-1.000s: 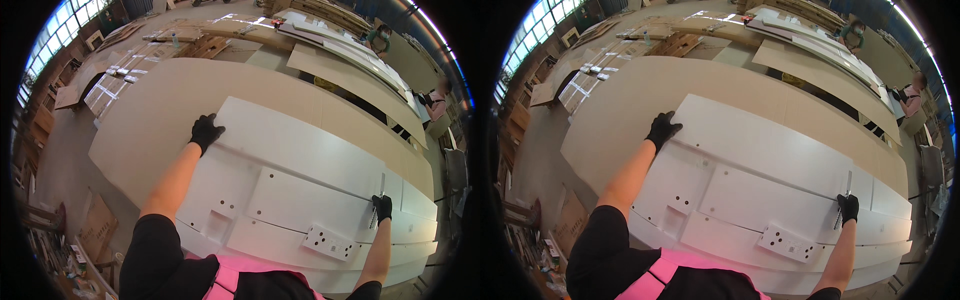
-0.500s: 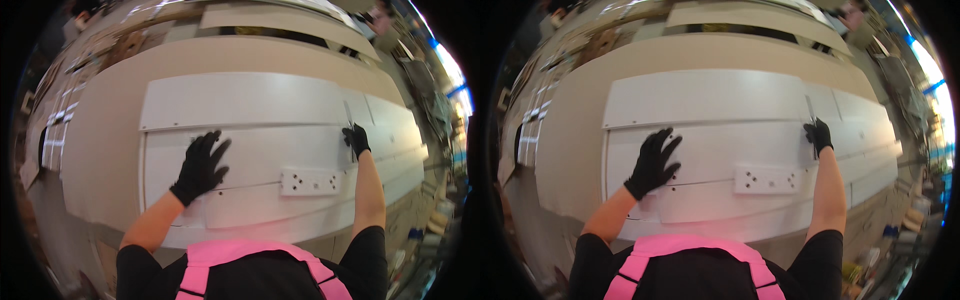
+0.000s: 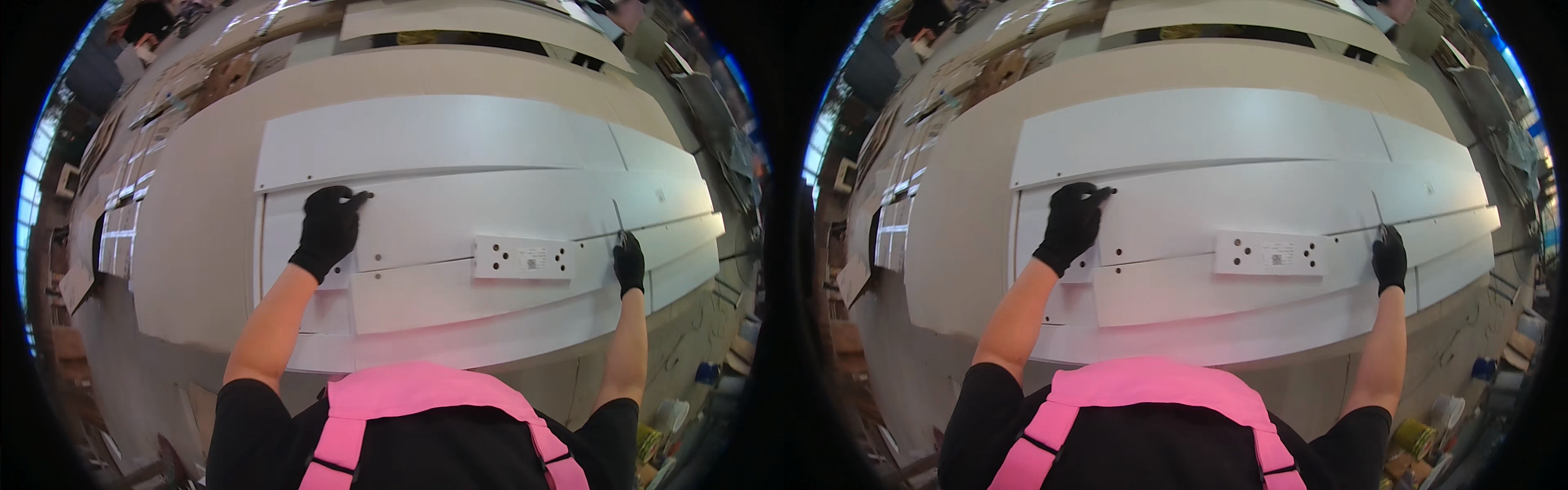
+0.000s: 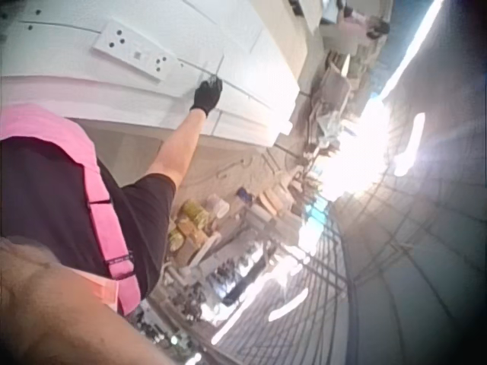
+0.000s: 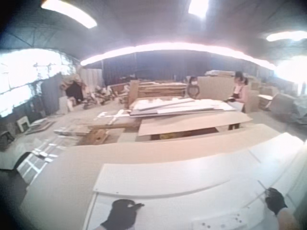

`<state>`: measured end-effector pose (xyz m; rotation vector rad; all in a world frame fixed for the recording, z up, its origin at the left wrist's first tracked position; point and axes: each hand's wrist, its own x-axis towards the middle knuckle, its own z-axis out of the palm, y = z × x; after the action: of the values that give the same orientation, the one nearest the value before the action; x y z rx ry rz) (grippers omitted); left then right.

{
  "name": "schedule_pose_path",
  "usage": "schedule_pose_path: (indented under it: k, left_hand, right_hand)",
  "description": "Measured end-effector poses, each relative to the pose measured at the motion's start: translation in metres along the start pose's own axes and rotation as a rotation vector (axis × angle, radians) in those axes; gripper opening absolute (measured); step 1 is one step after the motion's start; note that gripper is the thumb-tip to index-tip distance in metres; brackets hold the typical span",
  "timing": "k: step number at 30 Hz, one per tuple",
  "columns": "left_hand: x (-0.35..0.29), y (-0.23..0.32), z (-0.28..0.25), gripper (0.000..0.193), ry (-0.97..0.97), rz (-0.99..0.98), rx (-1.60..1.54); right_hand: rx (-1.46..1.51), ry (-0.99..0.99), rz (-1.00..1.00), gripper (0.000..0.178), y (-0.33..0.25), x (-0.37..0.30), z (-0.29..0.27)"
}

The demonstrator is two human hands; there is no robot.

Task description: The person uses a utility knife to score and separate white particleboard pieces on a workbench, then aligns and stacks the cut sections. The person handles the boards and knife throughout, moving pieces aside and repositioning them for further cuts.

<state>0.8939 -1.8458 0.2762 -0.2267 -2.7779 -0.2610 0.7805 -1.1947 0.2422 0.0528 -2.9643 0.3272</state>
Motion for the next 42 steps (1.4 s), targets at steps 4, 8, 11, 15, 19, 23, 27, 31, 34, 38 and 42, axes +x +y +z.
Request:
schedule_pose_path:
  k: [4,8,11,15,19,23,27,31,34,38,42]
  left_hand:
    - [0.015,0.005,-0.004,0.036,-0.098,0.04,0.017]
    - [0.025,-0.002,-0.01,0.032,-0.164,0.059,0.039]
    - [0.024,-0.014,-0.015,0.04,-0.133,0.139,0.141]
    - [0.023,-0.029,-0.021,0.038,-0.193,0.159,0.223]
    - [0.014,-0.047,-0.032,0.02,-0.239,0.066,0.238]
    - [-0.003,-0.07,-0.043,0.039,-0.144,-0.068,0.211]
    - [-0.024,-0.102,-0.063,0.025,-0.282,-0.069,0.408]
    - [-0.045,-0.122,-0.074,0.051,-0.388,-0.054,0.611]
    - [-0.052,-0.13,-0.074,0.053,-0.368,-0.054,0.686]
    - [-0.052,-0.136,-0.073,0.058,-0.301,-0.04,0.626]
    - [-0.052,-0.14,-0.073,0.055,-0.319,-0.052,0.639]
  right_hand:
    - [-0.074,-0.001,-0.028,0.041,-0.001,0.007,0.0]
    - [-0.06,0.026,-0.026,0.039,-0.02,0.015,0.0]
    - [-0.127,0.041,-0.122,0.026,-0.04,0.023,-0.004]
    - [-0.18,-0.025,-0.217,0.02,-0.061,0.029,-0.017]
    - [-0.113,-0.076,-0.275,0.025,-0.084,0.025,-0.022]
    - [-0.114,-0.111,-0.343,0.035,-0.117,0.02,-0.018]
    - [-0.117,-0.189,-0.496,0.034,-0.156,0.012,-0.022]
    - [-0.088,-0.262,-0.504,0.034,-0.19,0.011,-0.028]
    - [-0.094,-0.245,-0.542,0.031,-0.206,0.012,-0.03]
    - [-0.167,-0.245,-0.577,0.026,-0.216,0.011,-0.03]
    - [-0.162,-0.257,-0.564,0.021,-0.22,0.006,-0.031]
